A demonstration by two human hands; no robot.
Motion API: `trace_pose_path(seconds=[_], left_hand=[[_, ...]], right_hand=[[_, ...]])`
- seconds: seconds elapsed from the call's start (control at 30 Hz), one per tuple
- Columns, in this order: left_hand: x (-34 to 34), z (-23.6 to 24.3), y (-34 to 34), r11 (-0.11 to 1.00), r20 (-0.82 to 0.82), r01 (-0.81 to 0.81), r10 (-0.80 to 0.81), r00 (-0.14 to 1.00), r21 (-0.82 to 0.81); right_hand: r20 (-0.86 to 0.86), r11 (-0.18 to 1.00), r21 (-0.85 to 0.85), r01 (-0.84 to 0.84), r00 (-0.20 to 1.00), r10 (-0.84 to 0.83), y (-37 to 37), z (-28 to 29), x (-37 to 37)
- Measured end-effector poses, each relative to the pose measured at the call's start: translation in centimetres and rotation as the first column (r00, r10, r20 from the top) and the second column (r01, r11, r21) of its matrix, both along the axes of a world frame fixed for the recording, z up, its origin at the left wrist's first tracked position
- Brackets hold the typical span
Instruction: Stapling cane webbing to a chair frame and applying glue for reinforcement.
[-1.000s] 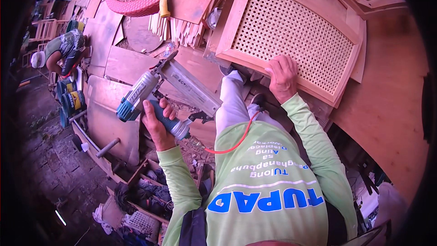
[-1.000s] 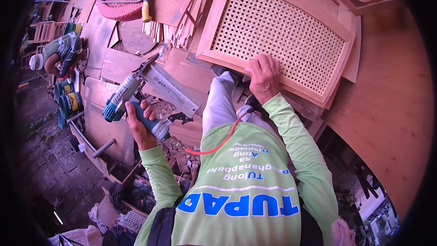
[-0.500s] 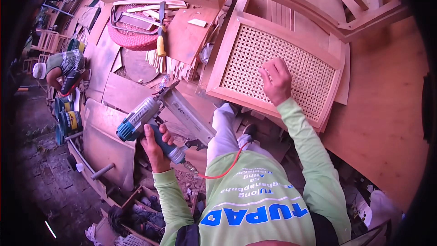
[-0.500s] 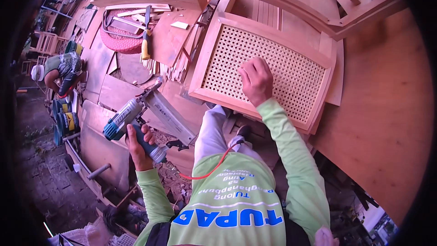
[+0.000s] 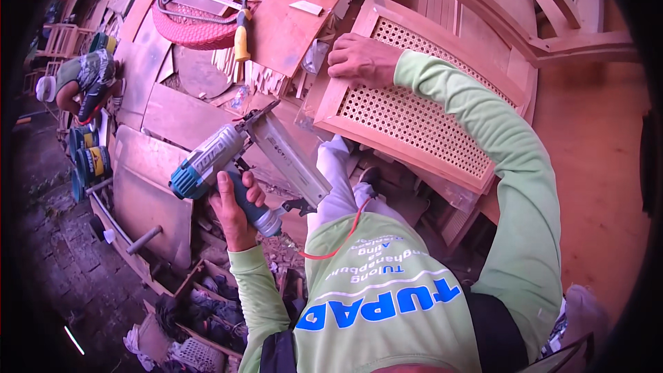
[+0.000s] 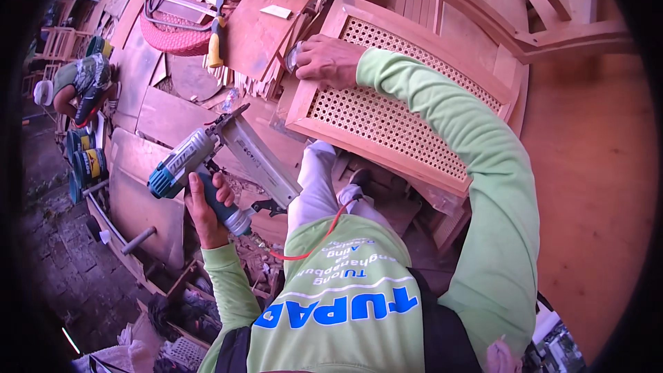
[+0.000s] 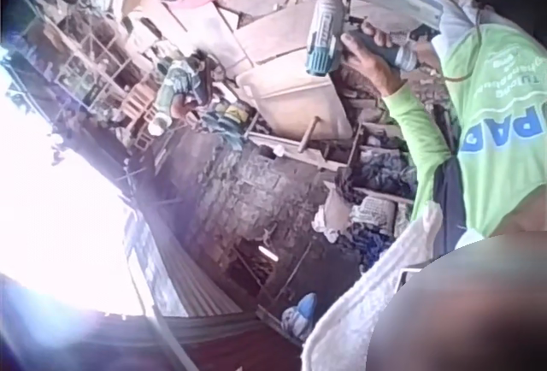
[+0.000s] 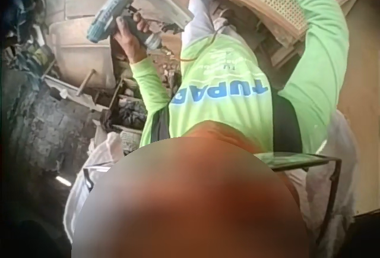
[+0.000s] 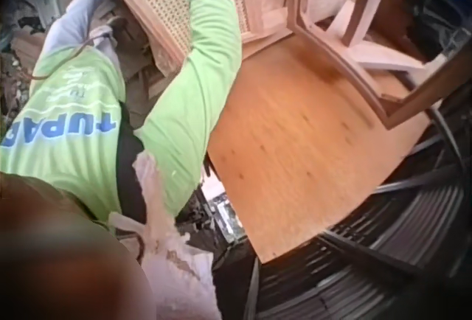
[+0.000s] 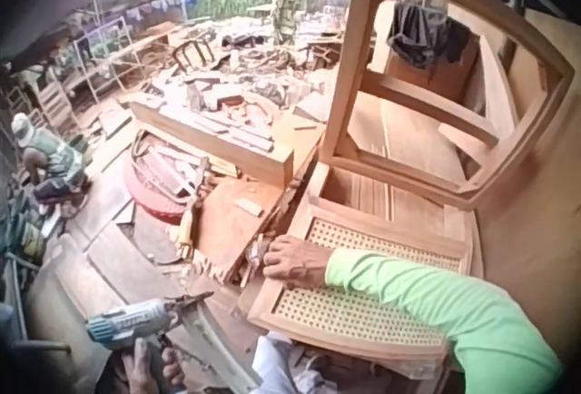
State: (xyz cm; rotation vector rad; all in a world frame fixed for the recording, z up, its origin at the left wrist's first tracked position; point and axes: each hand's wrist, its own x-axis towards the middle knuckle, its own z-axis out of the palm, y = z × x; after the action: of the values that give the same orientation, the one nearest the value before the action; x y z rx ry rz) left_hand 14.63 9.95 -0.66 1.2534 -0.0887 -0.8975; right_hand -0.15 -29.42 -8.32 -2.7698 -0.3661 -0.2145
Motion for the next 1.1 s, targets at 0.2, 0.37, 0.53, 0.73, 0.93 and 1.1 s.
trace_pose_path(seconds=[0.2, 0.37, 0.53, 0.73, 0.93, 1.1], left_hand=[[0.1, -0.1, 0.5, 0.999, 0.016, -0.020, 0.019, 1.000, 0.030], [0.1, -0.2, 0.2, 0.999, 0.026, -0.034, 0.033, 0.999, 0.041], [-0.2, 0.0, 0.2, 0.996, -0.008, -0.063, 0.064, 0.998, 0.069], [-0.3, 0.4, -0.3, 0.999, 0.025, 0.011, -0.012, 1.000, 0.038], [-0.3, 0.8, -1.2, 0.997, 0.051, 0.018, -0.021, 0.998, 0.071], [0.0, 2.8, -1.5, 0.973, 0.140, 0.138, -0.165, 0.976, 0.185]], right_hand=[[0.047, 0.995, -0.057, -0.077, 0.996, 0.080, -0.7, -2.2, 0.5], [0.147, 0.997, -0.057, -0.060, 0.987, 0.068, -0.7, -2.1, 0.5], [0.079, 0.999, -0.032, -0.040, 0.996, 0.043, 0.0, -1.1, 0.3], [0.077, 0.998, -0.060, 0.019, 0.997, -0.014, 0.8, -1.1, -0.3], [0.331, 0.915, 0.165, 0.367, 0.854, -0.402, 1.8, -0.4, -3.9], [0.408, 0.384, 0.244, 0.891, 0.265, -0.874, -1.4, 1.6, -13.3]])
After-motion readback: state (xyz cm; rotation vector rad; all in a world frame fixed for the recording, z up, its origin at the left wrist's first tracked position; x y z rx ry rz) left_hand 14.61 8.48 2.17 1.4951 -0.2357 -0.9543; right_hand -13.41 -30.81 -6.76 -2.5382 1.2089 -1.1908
